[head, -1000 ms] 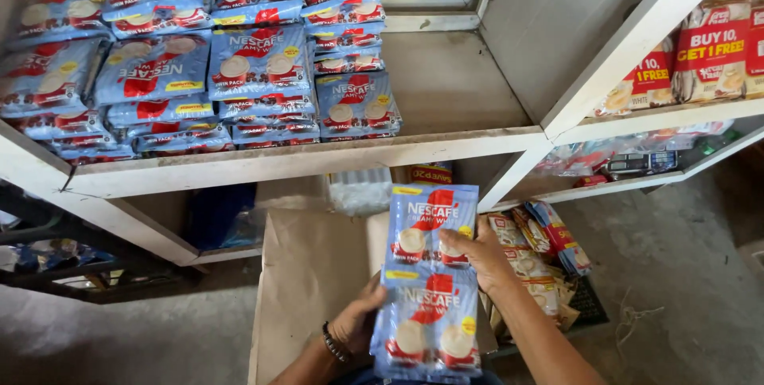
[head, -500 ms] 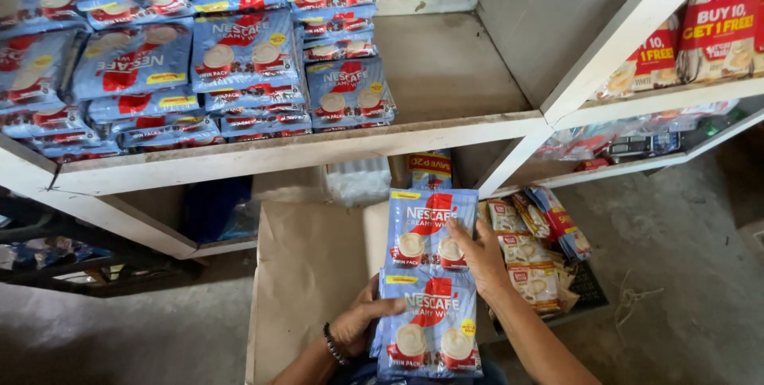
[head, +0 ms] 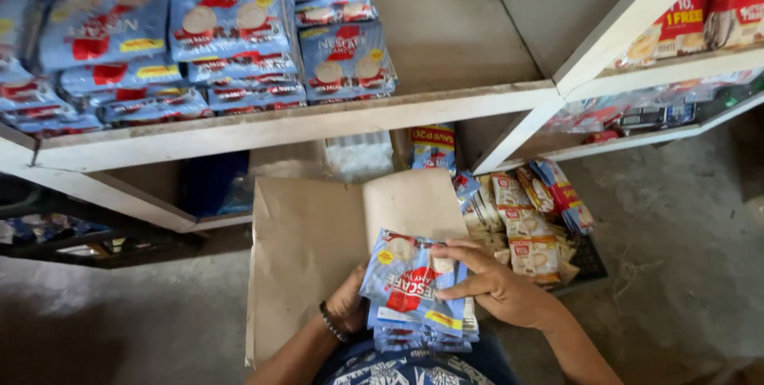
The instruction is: Organizing and stocking coffee sachet packs on grocery store shelves.
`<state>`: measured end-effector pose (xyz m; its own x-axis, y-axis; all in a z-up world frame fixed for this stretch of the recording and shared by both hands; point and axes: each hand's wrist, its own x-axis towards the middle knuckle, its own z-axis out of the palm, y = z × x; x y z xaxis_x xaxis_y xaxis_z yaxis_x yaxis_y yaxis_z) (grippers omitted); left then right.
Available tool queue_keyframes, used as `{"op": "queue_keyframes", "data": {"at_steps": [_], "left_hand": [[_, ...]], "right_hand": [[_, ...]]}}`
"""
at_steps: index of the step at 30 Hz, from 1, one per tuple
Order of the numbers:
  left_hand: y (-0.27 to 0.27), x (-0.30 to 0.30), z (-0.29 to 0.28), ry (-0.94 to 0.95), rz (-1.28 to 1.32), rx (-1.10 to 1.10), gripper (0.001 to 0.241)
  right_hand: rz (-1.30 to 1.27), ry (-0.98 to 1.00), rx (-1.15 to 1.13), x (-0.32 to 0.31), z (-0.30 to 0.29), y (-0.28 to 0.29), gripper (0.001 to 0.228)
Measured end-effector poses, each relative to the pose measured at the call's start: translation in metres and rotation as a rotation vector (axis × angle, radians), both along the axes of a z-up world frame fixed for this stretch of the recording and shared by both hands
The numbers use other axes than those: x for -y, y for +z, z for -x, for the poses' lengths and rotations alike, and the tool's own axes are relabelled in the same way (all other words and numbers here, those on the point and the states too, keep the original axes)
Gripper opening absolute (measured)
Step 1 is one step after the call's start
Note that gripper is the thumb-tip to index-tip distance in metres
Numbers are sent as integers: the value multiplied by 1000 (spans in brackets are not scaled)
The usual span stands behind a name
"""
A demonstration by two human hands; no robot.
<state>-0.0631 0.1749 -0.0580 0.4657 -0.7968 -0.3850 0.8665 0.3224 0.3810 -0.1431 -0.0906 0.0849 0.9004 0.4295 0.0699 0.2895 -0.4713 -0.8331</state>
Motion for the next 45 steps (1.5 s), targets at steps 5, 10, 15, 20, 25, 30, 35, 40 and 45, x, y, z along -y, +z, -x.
{"op": "queue_keyframes", "data": {"at_steps": [5, 10, 15, 20, 25, 30, 35, 40, 45], "left_hand": [[9, 1, -3, -1, -133, 66, 69], [79, 2, -8, -4, -129, -47, 101], [74, -6, -9, -27, -314, 29, 75], [82, -16, 2, -61, -376, 180, 89], [71, -25, 20, 86, -216, 87, 75], [93, -21, 18, 113, -177, 100, 71], [120, -15, -11, 185, -150, 364, 104], [135, -8, -31, 352, 35, 1052, 141], [63, -5, -20, 222, 14, 1055, 143]], "right_hand": [[-193, 57, -100, 5, 9, 2, 64], [-425, -1, -201, 8, 14, -14, 30], [-402, -235, 8, -13, 10, -50, 14], [-336, -657, -145, -42, 20, -49, 89], [-846, -753, -647, -58, 35, -46, 63], [-1024, -538, -755, -51, 13, -20, 85], [-838, -557, -647, -34, -12, -11, 127], [-884, -255, -7, -14, -35, -13, 126], [-671, -241, 13, -13, -25, -71, 141]]}}
